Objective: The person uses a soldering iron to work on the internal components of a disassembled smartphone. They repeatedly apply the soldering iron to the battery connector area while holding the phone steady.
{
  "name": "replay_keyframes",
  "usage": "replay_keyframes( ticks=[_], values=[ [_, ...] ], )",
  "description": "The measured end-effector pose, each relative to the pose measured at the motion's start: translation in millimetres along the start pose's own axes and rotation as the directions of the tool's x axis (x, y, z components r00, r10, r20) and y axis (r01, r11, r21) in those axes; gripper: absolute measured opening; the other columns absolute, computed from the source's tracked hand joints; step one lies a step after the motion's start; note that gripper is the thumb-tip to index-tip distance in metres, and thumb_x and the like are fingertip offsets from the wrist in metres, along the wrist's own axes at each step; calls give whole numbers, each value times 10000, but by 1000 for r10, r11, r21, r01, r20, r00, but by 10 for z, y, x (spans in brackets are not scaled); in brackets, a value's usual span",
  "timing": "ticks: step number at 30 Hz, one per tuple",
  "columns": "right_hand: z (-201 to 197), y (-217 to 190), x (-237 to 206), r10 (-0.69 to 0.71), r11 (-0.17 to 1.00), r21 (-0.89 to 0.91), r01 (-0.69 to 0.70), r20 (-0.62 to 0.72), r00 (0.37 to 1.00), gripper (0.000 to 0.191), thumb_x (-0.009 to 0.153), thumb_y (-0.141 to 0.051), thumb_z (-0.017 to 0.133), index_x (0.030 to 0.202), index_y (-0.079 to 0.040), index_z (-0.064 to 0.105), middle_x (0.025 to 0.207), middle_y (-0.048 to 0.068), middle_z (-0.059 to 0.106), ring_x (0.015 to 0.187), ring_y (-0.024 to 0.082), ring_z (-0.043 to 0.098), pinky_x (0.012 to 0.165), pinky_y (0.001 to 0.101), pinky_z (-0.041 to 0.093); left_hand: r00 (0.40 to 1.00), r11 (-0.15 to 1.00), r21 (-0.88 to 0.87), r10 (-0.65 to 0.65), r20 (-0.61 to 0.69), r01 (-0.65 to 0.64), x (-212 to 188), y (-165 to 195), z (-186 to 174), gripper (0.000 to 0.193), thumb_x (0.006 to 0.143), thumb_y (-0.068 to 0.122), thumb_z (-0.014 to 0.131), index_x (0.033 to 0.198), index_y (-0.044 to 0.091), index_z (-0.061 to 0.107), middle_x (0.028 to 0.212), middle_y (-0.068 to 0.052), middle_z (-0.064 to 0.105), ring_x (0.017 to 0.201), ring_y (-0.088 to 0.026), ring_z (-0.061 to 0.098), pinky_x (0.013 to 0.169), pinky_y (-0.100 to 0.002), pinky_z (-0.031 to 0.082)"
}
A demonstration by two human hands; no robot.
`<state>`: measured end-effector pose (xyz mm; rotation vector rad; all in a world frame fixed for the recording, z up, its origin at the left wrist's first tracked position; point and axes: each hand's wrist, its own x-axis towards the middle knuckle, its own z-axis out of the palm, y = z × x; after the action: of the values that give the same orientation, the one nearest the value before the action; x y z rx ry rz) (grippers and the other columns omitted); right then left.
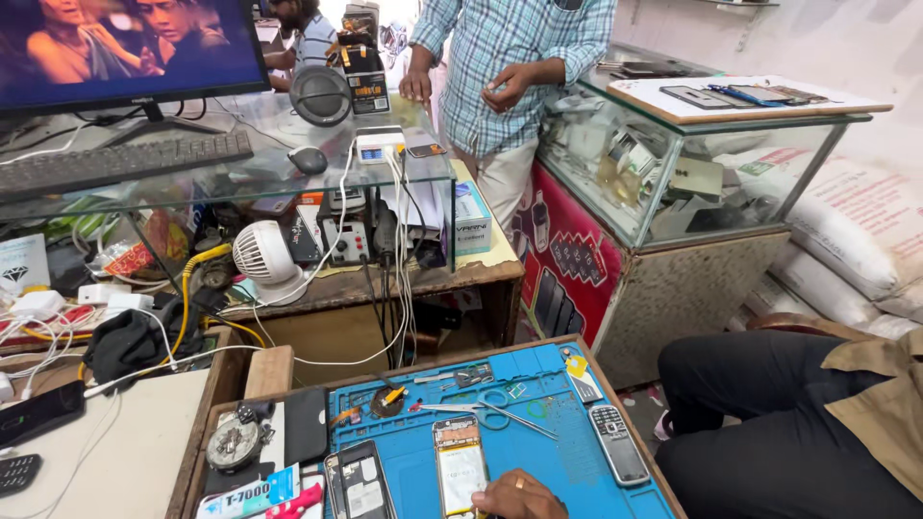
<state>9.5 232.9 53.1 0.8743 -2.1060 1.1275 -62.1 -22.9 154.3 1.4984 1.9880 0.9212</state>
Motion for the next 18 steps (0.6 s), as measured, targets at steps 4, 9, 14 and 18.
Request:
replay_keyframes(
  ticks=[4,9,14,18],
  values=[
    [-34,-88,-26,-55,995,-83,53,-23,998,410,963,-173,803,1307,-125,584,810,81,732,797,222,771,772,419,620,869,964,-90,-265,-417,250,91,-295,268,376,853,252,804,1220,183,754,1052,-71,788,840,-179,791,694,-349,639],
    [-66,-20,-41,92,989,115,-97,43,995,615,911,-89,816,1420,-111,470,1039,190,755,993,308,780,854,491,618,567,921,-257,-384,-729,293,414,-463,880,404,853,254,801,1247,181,754,1043,-91,802,807,-177,804,660,-342,655],
    [20,12,-105,76,996,40,-76,-2,997,660,876,-82,882,1408,-153,498,941,121,815,881,240,801,764,468,582,415,905,-333,-419,-807,267,363,-389,1011,397,854,260,780,1242,174,774,1002,-86,813,817,-155,816,676,-320,661],
    [75,4,-87,45,998,-52,-48,-65,997,683,852,-121,920,1390,-148,500,852,103,756,837,220,789,736,457,585,421,785,-495,-618,-663,373,331,-347,909,414,849,280,786,1256,207,766,994,-67,817,799,-142,821,686,-305,659]
  ],
)
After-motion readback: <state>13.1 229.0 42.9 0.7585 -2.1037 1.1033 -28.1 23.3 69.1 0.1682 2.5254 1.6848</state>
